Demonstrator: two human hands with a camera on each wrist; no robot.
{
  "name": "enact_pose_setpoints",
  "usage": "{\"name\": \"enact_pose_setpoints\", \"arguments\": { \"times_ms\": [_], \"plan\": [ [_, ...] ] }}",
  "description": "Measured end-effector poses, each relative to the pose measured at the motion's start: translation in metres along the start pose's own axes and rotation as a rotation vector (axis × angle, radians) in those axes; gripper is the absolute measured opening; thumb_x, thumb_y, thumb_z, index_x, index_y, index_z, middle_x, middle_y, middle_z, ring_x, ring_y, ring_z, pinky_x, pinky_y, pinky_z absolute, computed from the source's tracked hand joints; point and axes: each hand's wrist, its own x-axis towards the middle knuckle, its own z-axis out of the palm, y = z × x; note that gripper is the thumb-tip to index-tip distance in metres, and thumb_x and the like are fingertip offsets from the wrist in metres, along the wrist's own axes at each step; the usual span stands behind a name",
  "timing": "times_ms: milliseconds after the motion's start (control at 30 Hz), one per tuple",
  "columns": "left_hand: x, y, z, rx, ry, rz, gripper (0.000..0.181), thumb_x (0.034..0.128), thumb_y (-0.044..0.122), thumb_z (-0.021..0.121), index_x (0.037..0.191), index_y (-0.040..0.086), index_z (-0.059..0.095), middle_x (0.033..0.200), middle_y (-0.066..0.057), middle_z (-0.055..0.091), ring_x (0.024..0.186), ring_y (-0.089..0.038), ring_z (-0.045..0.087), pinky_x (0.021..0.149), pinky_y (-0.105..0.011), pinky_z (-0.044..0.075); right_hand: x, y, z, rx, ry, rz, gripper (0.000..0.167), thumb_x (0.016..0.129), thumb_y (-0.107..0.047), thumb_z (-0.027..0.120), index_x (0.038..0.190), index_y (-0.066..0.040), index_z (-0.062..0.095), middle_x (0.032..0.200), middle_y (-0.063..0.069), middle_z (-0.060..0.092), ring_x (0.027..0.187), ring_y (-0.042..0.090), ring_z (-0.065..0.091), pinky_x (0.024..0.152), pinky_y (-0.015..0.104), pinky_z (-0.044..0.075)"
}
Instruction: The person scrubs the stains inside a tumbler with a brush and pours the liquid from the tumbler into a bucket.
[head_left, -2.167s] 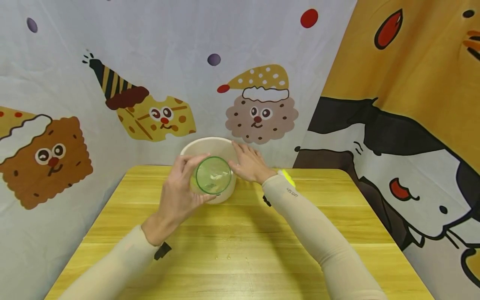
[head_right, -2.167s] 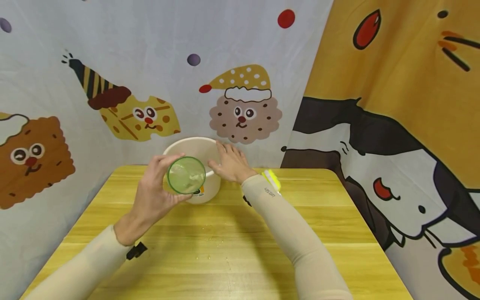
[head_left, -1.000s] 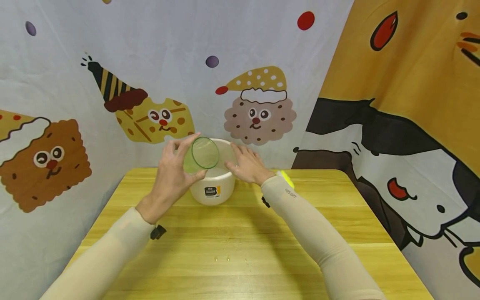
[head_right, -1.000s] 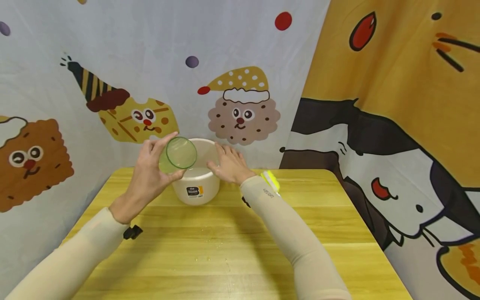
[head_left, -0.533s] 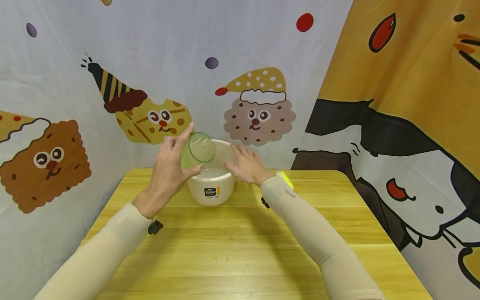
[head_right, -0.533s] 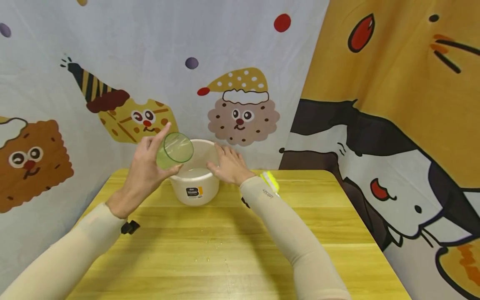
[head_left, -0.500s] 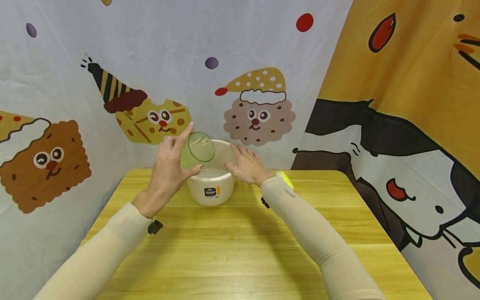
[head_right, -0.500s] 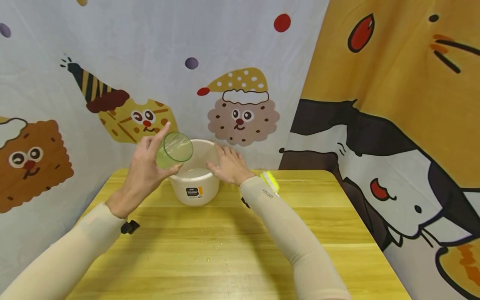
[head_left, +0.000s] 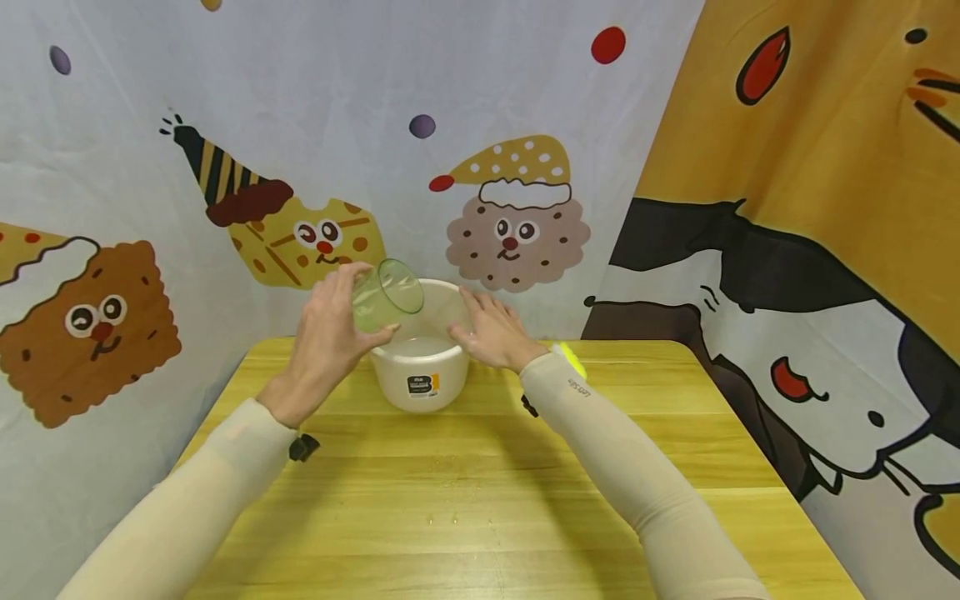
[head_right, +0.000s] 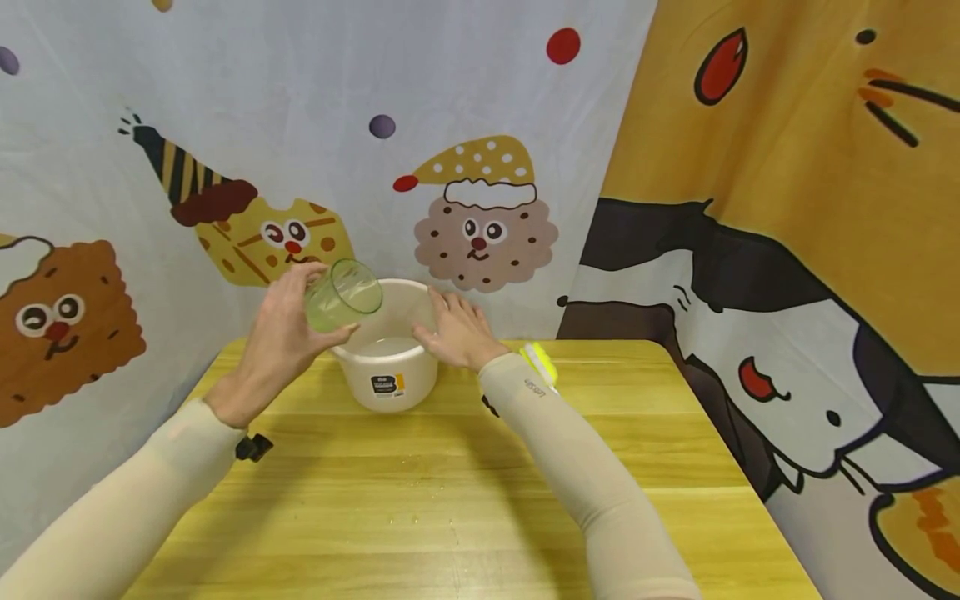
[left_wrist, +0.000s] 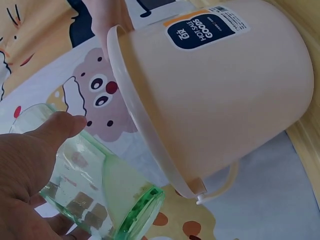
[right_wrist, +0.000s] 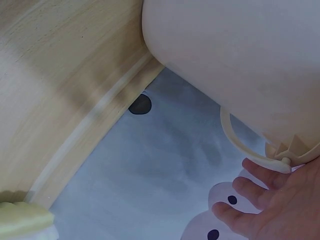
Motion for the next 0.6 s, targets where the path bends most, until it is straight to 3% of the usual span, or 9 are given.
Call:
{"name": "enact_pose_setpoints", "arguments": {
  "times_ms": [267, 600],
  "plan": [
    [0.0023, -0.0039, -0.0046, 0.037, -0.009, -0.017, 0.096, 0.0806, 0.011, 0.108, 0.162, 0.009, 0.056, 0.152, -0.031, 0.066, 0.133, -0.055, 0.063, 0.112, -0.078, 0.054, -0.0003, -0.0002, -0.0003, -0.007, -0.008, 0.001, 0.097, 0.111, -0.067, 0.042, 0.187, -0.013, 0.018, 0.19, 0.021, 0.033, 0.177, 0.046, 0.033, 0.146, 0.075, 0.024],
    [0.007, -0.0067, -0.0069, 0.088, -0.013, -0.007, 0.098, 0.0808, 0.016, 0.11, 0.164, 0.014, 0.058, 0.15, -0.03, 0.067, 0.131, -0.055, 0.063, 0.107, -0.077, 0.054, 0.0, 0.0006, -0.0001, -0.021, -0.009, -0.003, 0.096, 0.112, -0.066, 0.042, 0.187, -0.012, 0.019, 0.19, 0.021, 0.033, 0.177, 0.046, 0.033, 0.146, 0.074, 0.025]
  ]
}}
